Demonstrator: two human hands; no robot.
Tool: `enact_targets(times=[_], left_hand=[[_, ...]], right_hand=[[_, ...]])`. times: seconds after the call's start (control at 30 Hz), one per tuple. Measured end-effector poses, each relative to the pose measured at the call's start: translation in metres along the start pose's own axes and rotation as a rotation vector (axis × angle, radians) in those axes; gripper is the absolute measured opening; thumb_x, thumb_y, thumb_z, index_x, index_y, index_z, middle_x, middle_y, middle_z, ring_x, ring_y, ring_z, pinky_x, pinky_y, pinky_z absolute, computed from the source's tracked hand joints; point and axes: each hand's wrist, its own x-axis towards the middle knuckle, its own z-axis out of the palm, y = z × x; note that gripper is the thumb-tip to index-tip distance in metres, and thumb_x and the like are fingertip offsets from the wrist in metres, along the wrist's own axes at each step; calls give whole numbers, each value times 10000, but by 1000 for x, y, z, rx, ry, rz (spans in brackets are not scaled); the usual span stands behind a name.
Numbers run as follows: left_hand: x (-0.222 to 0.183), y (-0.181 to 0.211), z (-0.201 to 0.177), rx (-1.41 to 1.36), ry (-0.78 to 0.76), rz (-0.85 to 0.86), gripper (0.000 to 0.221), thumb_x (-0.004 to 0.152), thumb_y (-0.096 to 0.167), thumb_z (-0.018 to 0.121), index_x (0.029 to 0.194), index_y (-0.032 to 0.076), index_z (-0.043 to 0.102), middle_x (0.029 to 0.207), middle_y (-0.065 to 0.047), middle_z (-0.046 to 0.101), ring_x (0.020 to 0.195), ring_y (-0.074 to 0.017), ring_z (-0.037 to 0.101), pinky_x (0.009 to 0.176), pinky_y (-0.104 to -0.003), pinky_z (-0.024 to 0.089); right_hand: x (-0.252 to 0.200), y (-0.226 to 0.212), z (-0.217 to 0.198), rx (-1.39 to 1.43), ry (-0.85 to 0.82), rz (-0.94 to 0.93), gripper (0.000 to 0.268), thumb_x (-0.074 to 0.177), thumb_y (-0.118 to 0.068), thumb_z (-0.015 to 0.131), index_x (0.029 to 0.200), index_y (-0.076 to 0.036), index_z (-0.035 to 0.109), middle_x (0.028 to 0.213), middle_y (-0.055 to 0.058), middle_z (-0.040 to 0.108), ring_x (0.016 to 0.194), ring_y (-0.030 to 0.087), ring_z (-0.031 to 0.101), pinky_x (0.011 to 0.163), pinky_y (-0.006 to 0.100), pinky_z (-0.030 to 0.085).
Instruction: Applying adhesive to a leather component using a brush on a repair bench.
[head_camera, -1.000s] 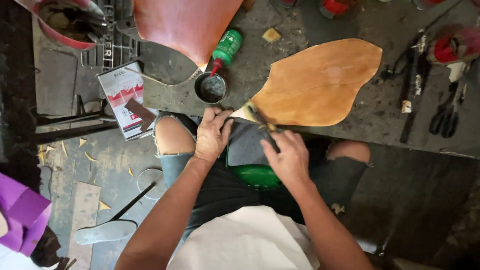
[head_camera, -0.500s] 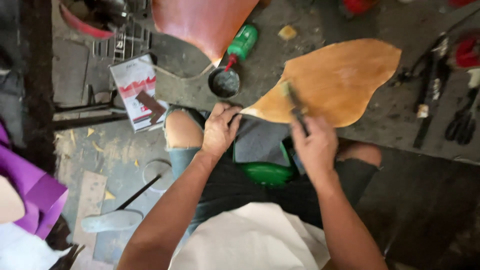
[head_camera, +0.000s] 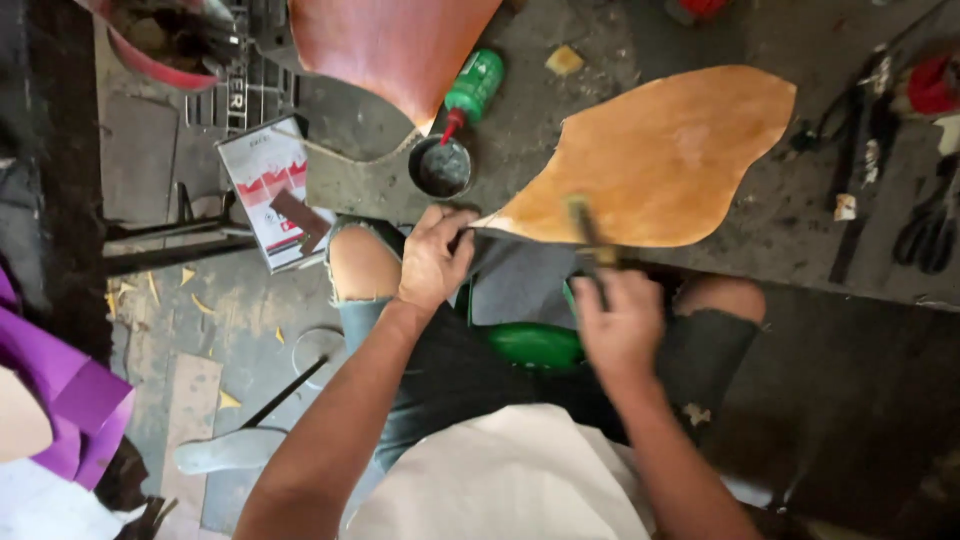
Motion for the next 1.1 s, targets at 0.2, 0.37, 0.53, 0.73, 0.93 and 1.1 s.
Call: enact_targets(times=[0.2, 0.37, 0.53, 0.73, 0.93, 1.1], left_hand=[[-3, -1, 2, 8, -1, -5, 238, 902, 186, 751, 1137, 159, 780, 980, -66, 668, 898, -305, 722, 747, -386, 621], [0, 2, 2, 65, -23, -8, 213, 925, 255, 756, 1124, 183, 782, 983, -48, 665, 894, -289, 726, 746, -376, 623], [-2, -2, 10, 146, 2, -9, 220, 915, 315, 774, 1100, 195, 781, 991, -45, 658, 883, -295, 727, 729, -392, 627], [-5, -5, 16, 185, 0, -34, 234, 905, 410, 774, 1088, 264, 774, 983, -7, 653, 894, -279, 729, 727, -392, 623], [-8, -5, 20, 209, 2, -61, 192, 908, 393, 785, 1050, 264, 772, 973, 10, 659, 892, -254, 734, 725, -375, 618], [-10, -8, 22, 212, 29, -35, 149, 921, 365, 785, 1026, 261, 771, 973, 25, 652, 885, -255, 736, 736, -366, 618]], right_hand=[[-2, -51, 18, 225, -135, -56, 184, 890, -273, 821, 987, -128, 761, 823, 31, 643, 812, 272, 670, 735, 374, 553], [-11, 17, -21, 3, -60, 15, 177, 953, -222, 796, 957, -66, 712, 841, 131, 617, 827, 375, 631, 786, 465, 515], [-20, 21, -17, -29, 47, 70, 187, 991, -131, 795, 995, 7, 669, 883, 200, 586, 858, 435, 605, 831, 495, 489], [-28, -4, -1, 129, -82, -20, 269, 843, -305, 860, 984, -109, 742, 892, 68, 656, 887, 309, 664, 827, 403, 537], [-25, 53, -48, -18, 72, 117, 187, 1084, -121, 754, 1035, 28, 652, 849, 127, 545, 795, 353, 564, 834, 463, 483], [-46, 16, -5, 21, -24, 28, 264, 870, -330, 869, 953, -126, 723, 865, 50, 618, 858, 321, 634, 844, 409, 503]])
